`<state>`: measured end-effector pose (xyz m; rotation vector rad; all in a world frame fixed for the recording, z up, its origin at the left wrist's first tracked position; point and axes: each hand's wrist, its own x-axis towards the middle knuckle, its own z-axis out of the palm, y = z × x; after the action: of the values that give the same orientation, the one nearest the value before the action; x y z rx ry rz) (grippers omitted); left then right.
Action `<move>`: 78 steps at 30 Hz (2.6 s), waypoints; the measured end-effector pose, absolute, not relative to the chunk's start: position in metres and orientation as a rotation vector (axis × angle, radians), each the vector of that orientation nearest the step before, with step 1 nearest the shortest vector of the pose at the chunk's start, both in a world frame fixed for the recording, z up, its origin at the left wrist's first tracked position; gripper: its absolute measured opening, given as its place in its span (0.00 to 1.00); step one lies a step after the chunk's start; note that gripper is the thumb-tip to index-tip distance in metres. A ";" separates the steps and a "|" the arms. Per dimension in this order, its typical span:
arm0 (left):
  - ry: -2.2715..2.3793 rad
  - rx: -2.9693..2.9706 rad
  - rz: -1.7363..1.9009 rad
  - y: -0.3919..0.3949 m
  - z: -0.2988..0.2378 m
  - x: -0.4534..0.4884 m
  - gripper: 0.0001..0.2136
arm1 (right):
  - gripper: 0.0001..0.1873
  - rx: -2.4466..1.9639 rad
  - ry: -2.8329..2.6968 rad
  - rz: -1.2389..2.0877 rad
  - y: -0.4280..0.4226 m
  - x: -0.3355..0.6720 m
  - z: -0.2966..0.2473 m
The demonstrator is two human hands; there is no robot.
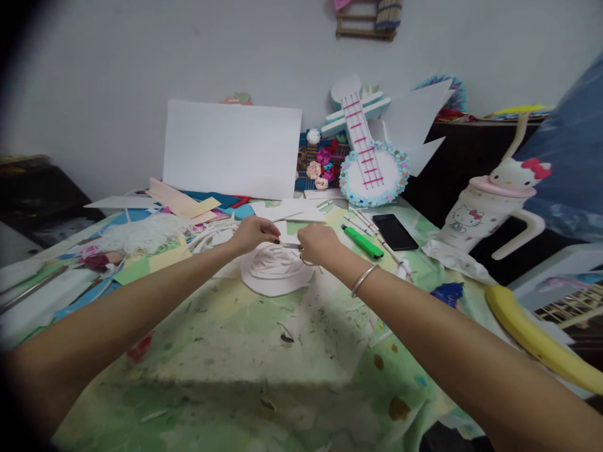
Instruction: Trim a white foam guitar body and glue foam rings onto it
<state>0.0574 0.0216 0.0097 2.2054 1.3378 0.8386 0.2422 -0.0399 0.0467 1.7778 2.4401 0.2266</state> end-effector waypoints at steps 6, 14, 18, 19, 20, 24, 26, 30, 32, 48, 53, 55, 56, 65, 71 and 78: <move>1.401 2.141 0.825 0.016 -0.002 0.056 0.07 | 0.22 1.893 2.334 0.172 -0.042 0.273 0.046; 1.535 2.154 0.837 0.016 -0.019 0.076 0.08 | 0.18 2.008 2.167 0.086 -0.076 0.307 0.023; 1.487 2.223 0.805 0.011 -0.015 0.079 0.10 | 0.16 2.078 2.128 0.088 -0.078 0.316 0.012; 1.470 2.229 0.798 0.009 -0.014 0.078 0.10 | 0.15 2.090 2.131 0.091 -0.077 0.317 0.011; 1.455 2.226 0.793 0.008 -0.014 0.077 0.10 | 0.15 2.098 2.139 0.094 -0.075 0.317 0.010; 1.392 2.167 0.795 0.005 -0.016 0.066 0.10 | 0.16 2.093 2.193 0.095 -0.073 0.312 0.011; 1.374 2.151 0.819 0.005 -0.017 0.060 0.10 | 0.15 2.065 2.236 0.091 -0.073 0.307 0.011; 1.380 2.168 0.880 0.001 -0.017 0.052 0.10 | 0.13 1.969 2.357 0.013 -0.069 0.293 0.005; 1.340 2.258 0.893 -0.002 -0.017 0.051 0.08 | 0.12 1.949 2.388 -0.031 -0.065 0.285 -0.002; 1.111 2.577 0.775 0.003 -0.024 0.064 0.12 | 0.13 2.187 2.527 -0.224 -0.038 0.247 0.008; 1.184 2.524 0.815 0.007 -0.027 0.058 0.10 | 0.16 2.205 2.571 -0.250 -0.034 0.234 -0.002; 1.206 2.502 0.847 0.008 -0.027 0.054 0.09 | 0.16 2.202 2.611 -0.256 -0.034 0.234 -0.003; 1.207 2.498 0.857 0.009 -0.026 0.053 0.09 | 0.17 2.196 2.639 -0.257 -0.034 0.235 -0.003; 1.115 2.682 0.759 0.012 -0.030 0.044 0.06 | 0.12 2.125 2.798 -0.208 -0.032 0.229 -0.015; 1.012 2.789 0.710 0.012 -0.033 0.046 0.08 | 0.12 2.139 2.801 -0.148 -0.027 0.223 -0.027; 0.879 2.891 0.696 0.011 -0.033 0.043 0.12 | 0.15 2.087 2.871 -0.199 -0.030 0.226 -0.017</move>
<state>0.0431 0.0108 -0.0332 2.8905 0.8788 0.6955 0.2256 -0.0304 -0.0174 2.0867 2.8706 -0.1986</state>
